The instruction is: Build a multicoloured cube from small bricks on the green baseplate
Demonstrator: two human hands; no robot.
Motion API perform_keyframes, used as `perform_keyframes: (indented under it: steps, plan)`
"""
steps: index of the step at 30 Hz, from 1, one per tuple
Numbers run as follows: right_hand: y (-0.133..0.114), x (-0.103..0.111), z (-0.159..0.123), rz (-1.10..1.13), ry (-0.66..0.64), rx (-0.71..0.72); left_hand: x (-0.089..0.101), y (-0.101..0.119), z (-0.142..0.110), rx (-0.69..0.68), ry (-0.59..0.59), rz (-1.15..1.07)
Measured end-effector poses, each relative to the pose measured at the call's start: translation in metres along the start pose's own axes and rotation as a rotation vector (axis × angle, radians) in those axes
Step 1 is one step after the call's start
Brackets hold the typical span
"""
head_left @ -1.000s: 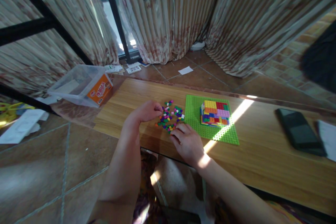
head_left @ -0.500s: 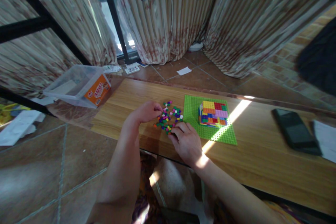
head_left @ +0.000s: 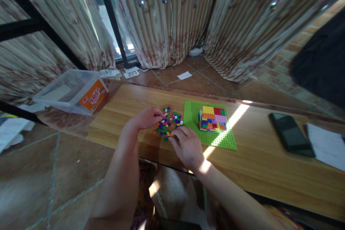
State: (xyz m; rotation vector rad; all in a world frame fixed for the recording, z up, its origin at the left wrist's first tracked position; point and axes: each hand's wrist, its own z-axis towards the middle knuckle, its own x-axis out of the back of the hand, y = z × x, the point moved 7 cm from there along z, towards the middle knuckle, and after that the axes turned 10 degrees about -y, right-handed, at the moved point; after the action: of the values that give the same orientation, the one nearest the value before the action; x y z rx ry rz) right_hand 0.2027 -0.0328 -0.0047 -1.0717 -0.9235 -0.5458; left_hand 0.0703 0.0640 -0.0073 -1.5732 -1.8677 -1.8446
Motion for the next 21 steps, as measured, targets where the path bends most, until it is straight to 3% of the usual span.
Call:
perform_keyframes:
  steps: [4,8,12,14,17,21]
  plan:
    - [0.023,0.036,0.000,0.228,0.137,-0.048,0.002,0.000,0.001,-0.026,0.012,0.007]
    - [0.071,0.076,-0.012,0.435,0.334,-0.209,0.004,0.006,0.001,-0.040,0.047,0.030]
    - [0.110,0.098,-0.025,0.493,0.408,-0.316,0.005,0.024,0.006,-0.070,0.218,-0.013]
    - [0.116,0.104,-0.026,0.392,0.391,-0.317,-0.005,0.040,0.012,-0.123,0.257,-0.055]
    - [0.114,0.105,-0.022,0.280,0.368,-0.264,-0.030,0.067,0.022,-0.214,0.214,-0.096]
    - [0.109,0.101,-0.017,0.189,0.369,-0.227,-0.061,0.092,0.032,-0.231,0.117,-0.104]
